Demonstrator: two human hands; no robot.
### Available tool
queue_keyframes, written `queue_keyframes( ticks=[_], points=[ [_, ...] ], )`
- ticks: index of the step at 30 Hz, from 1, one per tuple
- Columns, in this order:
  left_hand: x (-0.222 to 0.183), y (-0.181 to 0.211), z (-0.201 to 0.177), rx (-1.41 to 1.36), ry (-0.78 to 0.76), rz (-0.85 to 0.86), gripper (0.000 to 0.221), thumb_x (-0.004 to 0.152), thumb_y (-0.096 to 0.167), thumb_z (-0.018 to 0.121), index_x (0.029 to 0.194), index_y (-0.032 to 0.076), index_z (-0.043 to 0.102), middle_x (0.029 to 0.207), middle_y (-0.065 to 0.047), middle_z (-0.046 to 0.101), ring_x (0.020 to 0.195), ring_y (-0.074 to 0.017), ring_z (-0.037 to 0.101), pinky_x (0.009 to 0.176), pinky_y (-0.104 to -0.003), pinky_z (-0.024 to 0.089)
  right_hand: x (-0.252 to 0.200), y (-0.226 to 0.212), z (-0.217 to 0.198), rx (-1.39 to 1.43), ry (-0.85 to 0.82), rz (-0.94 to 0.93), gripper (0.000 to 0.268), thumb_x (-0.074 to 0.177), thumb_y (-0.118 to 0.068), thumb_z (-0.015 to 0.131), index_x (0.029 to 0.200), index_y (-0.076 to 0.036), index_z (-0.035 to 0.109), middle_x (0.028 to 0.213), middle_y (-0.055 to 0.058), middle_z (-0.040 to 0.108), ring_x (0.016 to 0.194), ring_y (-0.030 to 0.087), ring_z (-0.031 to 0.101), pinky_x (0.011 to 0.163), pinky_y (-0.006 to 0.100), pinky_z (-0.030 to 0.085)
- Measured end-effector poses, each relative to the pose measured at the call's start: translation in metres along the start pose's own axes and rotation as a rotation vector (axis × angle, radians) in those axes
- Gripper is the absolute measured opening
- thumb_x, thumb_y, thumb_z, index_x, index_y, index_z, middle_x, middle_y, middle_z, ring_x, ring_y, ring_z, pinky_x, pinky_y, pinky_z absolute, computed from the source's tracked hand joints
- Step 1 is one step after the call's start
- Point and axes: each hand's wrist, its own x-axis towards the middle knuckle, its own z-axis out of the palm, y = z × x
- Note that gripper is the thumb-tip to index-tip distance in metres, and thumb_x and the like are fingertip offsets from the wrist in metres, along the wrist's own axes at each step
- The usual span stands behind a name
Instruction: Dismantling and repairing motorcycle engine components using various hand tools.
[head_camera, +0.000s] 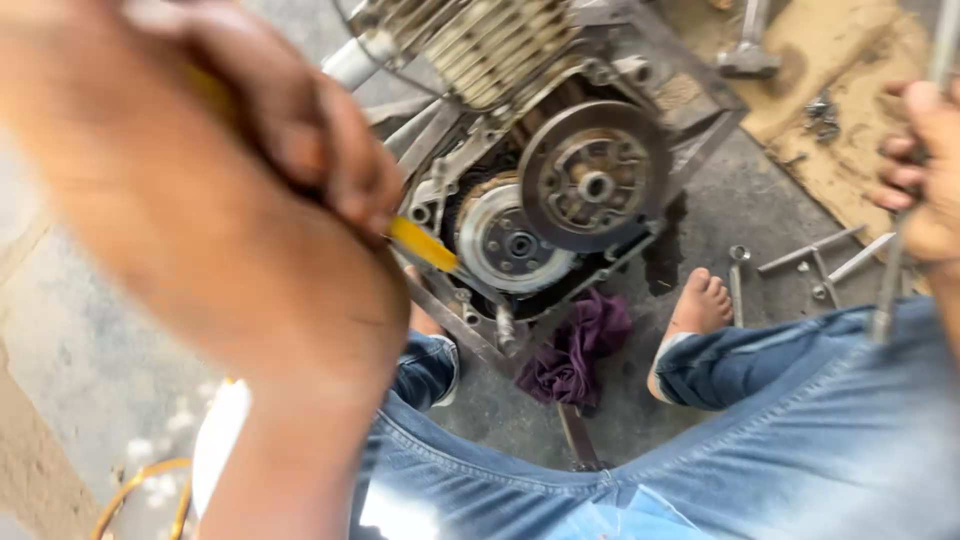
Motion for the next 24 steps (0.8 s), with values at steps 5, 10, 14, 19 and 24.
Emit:
queue_keyframes(
  ticks=[5, 10, 14, 19, 24],
  points=[
    [-0.047, -0.005, 0.070, 0.051, -0.065, 0.070, 0.036, 0.123, 0.040, 0.037, 0.116, 0.009, 0.054, 0.086, 0.003, 0.052, 0.061, -0.0046, 0.047, 0.051, -0.017, 0.043, -0.060, -0.058, 0.057, -0.063, 0.050, -0.180, 0.014, 0.109, -0.026, 0.059, 0.115, -0.014, 0.063, 0.077, -0.005, 0.051, 0.055, 0.003, 0.041, 0.046, 0.020, 0.033],
    [-0.137, -0.084, 0.138, 0.251, -0.631, -0.413, 0.019, 0.100, 0.019, 0.060, 0.110, 0.003, 0.056, 0.088, -0.022, 0.066, 0.083, -0.0394, 0.067, 0.072, -0.044, 0.051, -0.072, -0.056, 0.000, 0.048, 0.084, -0.166, 0.023, 0.120, -0.031, 0.061, 0.121, -0.008, 0.064, 0.084, -0.001, 0.053, 0.063, 0.006, 0.045, 0.052, 0.022, 0.037],
    [-0.213, -0.188, 0.135, 0.469, -0.857, -0.613, 0.026, 0.097, 0.026, 0.064, 0.105, 0.002, 0.058, 0.095, -0.025, 0.068, 0.092, -0.0447, 0.066, 0.074, -0.050, 0.051, -0.076, -0.064, -0.057, 0.080, 0.260, -0.233, 0.025, 0.119, -0.035, 0.062, 0.118, -0.010, 0.065, 0.084, 0.000, 0.055, 0.062, 0.007, 0.047, 0.052, 0.023, 0.038],
    [-0.274, -0.313, 0.124, 0.883, -0.856, -0.789, 0.036, 0.096, 0.037, 0.062, 0.109, 0.005, 0.053, 0.099, -0.027, 0.067, 0.097, -0.0494, 0.064, 0.080, -0.058, 0.049, -0.100, -0.023, -0.169, 0.069, 0.410, -0.447, 0.023, 0.121, -0.023, 0.058, 0.104, -0.009, 0.057, 0.087, 0.000, 0.055, 0.070, 0.007, 0.051, 0.063, 0.024, 0.042],
    [-0.298, -0.399, 0.134, 0.885, -0.848, -0.819, 0.038, 0.097, 0.037, 0.062, 0.108, 0.002, 0.050, 0.101, -0.029, 0.068, 0.099, -0.0504, 0.064, 0.082, -0.059, 0.049, -0.102, 0.083, -0.243, 0.355, 0.654, -0.206, 0.013, 0.110, -0.018, 0.063, 0.102, -0.014, 0.054, 0.075, -0.002, 0.051, 0.060, 0.010, 0.049, 0.050, 0.027, 0.040]
  ],
)
